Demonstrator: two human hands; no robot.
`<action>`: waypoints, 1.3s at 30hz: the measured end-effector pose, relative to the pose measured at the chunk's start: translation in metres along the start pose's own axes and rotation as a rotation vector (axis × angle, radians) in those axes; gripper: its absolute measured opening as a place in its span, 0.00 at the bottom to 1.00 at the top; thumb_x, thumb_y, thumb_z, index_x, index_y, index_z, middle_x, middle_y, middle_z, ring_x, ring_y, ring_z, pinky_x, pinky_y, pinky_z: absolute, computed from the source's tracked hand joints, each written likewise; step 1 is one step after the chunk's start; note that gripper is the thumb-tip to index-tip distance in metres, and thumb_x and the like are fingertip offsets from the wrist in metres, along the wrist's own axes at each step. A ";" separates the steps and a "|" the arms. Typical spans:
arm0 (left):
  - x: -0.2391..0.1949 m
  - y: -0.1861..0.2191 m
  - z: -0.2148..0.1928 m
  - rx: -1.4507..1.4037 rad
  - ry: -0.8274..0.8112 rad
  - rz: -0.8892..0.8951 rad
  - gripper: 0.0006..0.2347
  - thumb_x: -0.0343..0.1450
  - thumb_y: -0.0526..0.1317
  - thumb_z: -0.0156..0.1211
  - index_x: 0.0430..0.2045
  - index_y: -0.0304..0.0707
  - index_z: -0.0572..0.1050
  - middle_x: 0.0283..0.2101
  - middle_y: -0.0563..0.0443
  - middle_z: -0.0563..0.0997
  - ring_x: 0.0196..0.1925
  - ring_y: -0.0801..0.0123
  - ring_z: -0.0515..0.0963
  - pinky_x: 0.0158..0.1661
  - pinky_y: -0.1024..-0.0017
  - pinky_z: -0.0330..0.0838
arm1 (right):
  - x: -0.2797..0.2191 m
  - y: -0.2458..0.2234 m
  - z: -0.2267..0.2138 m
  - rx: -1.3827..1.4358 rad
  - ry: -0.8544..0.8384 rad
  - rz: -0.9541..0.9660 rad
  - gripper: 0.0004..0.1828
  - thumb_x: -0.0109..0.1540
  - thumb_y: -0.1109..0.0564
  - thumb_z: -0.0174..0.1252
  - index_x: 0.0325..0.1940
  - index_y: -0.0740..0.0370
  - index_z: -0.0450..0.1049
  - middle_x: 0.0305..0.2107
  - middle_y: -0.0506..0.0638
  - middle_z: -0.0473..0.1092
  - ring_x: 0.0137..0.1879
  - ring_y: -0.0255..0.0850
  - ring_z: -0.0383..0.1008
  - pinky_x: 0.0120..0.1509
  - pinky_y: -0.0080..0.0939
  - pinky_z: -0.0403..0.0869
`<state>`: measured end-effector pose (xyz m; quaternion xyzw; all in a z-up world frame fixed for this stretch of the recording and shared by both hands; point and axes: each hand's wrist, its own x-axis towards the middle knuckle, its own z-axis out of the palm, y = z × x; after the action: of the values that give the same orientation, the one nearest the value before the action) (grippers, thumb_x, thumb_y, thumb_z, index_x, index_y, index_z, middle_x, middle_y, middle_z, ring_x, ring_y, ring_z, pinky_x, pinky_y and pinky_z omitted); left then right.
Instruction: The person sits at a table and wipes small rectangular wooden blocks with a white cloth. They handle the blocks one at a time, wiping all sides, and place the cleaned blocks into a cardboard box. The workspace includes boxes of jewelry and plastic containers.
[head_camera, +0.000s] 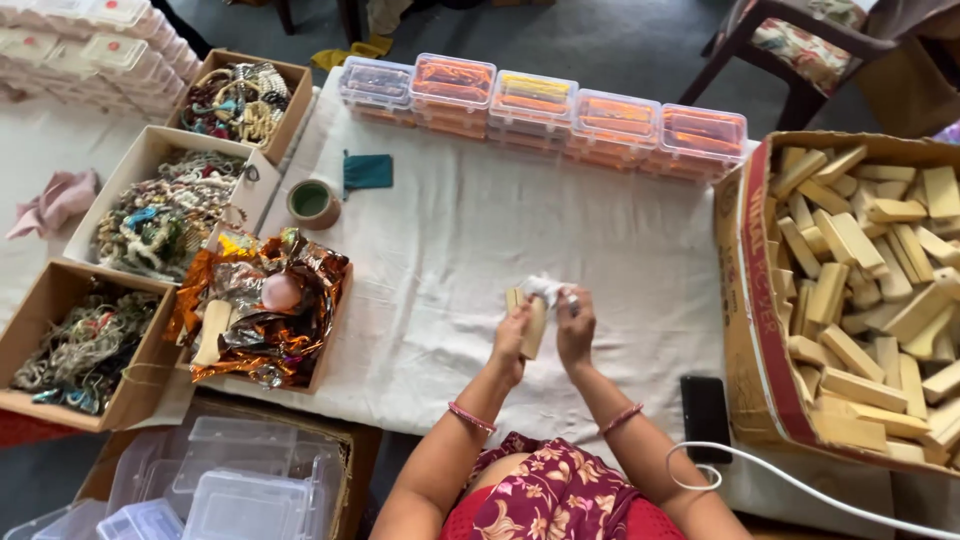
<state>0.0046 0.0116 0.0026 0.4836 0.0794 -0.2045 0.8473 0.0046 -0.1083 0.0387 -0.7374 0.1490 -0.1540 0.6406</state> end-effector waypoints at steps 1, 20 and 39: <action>0.001 0.011 -0.005 -0.003 0.008 0.001 0.26 0.69 0.51 0.58 0.63 0.46 0.69 0.57 0.55 0.77 0.54 0.74 0.77 0.52 0.73 0.72 | -0.011 -0.012 0.009 -0.001 -0.008 0.002 0.12 0.72 0.52 0.54 0.51 0.63 0.75 0.38 0.57 0.73 0.40 0.41 0.68 0.44 0.41 0.70; -0.048 0.097 -0.073 0.013 -0.210 -0.092 0.18 0.78 0.44 0.55 0.62 0.39 0.71 0.46 0.56 0.82 0.41 0.79 0.81 0.34 0.80 0.74 | -0.026 -0.051 0.073 0.052 -0.154 0.114 0.10 0.65 0.60 0.58 0.51 0.60 0.73 0.41 0.53 0.72 0.45 0.42 0.73 0.48 0.42 0.74; -0.039 0.116 -0.032 0.210 0.068 -0.098 0.19 0.72 0.50 0.57 0.54 0.47 0.66 0.35 0.49 0.79 0.28 0.73 0.77 0.28 0.74 0.73 | -0.038 -0.047 0.080 0.186 0.031 -0.170 0.28 0.68 0.57 0.52 0.72 0.61 0.56 0.63 0.54 0.66 0.64 0.46 0.71 0.64 0.40 0.74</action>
<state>0.0205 0.1015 0.0908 0.5720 0.1095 -0.2362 0.7778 0.0043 -0.0145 0.0731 -0.6824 0.0808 -0.2324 0.6883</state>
